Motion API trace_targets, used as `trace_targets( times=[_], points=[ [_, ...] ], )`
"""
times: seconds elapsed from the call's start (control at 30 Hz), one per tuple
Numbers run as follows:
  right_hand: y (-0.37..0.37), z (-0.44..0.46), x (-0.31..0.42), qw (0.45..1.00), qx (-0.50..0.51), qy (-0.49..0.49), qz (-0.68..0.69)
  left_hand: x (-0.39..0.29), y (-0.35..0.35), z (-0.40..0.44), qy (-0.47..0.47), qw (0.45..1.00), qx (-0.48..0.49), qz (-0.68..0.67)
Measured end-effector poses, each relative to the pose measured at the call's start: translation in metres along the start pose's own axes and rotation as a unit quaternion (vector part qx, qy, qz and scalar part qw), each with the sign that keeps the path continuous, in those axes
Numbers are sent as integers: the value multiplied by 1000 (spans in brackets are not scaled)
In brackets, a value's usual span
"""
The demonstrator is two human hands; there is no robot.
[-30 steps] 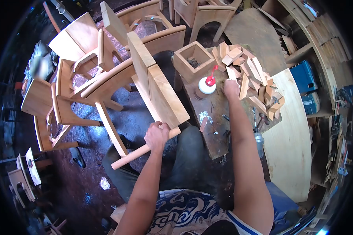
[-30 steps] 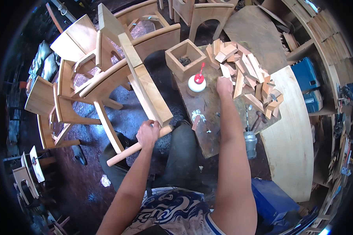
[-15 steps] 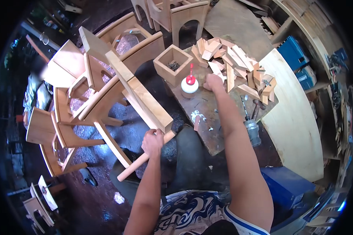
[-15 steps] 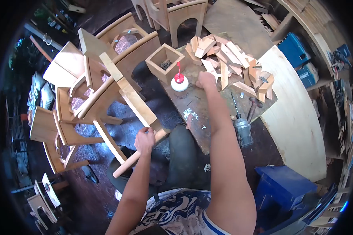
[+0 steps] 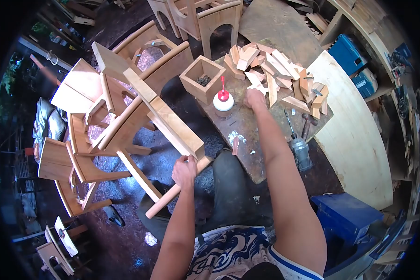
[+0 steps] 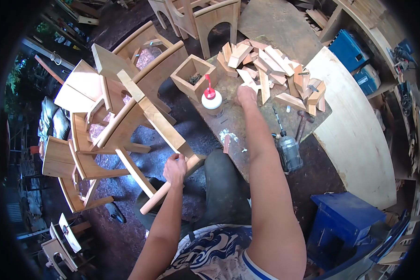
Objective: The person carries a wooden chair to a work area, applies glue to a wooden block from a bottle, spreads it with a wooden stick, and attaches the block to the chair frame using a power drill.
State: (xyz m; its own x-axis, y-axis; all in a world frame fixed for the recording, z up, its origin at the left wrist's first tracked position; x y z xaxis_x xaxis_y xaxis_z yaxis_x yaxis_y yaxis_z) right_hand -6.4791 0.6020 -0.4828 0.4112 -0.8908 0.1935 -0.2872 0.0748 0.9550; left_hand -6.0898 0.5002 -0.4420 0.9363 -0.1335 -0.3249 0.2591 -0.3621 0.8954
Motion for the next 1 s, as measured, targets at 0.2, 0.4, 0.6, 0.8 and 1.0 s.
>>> trace_targets(
  times=[0.2,0.4,0.6,0.8,1.0],
  points=[
    [-16,-4,-1,997,-40,13,60,2,0,0,4,1000,1,-9],
    [-32,-27,14,981,-32,-47,186,1,1,-2,9,1000,6,-8],
    [-33,-45,3,904,152,-101,388,2,1,-1,4,1000,0,-15],
    [-8,-106,69,777,-94,233,578,1,3,-1,6,1000,2,-15],
    [-25,-95,60,767,-171,47,617,2,1,1,-8,1000,-8,-20]
  ],
)
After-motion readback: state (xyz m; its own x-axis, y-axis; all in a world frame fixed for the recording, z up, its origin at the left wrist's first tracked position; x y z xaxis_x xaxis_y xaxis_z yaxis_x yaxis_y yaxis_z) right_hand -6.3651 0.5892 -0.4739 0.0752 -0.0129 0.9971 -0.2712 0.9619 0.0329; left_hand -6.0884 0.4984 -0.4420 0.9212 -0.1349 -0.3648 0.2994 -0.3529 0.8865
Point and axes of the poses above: each hand's wrist, its own z-axis towards the middle knuckle, its own y-axis out of the back of the hand, x = y × z, the point moved 2 cm from there along z, towards the middle knuckle, and after that the axes turned 4 degrees about -x, right-handed, at the moved point
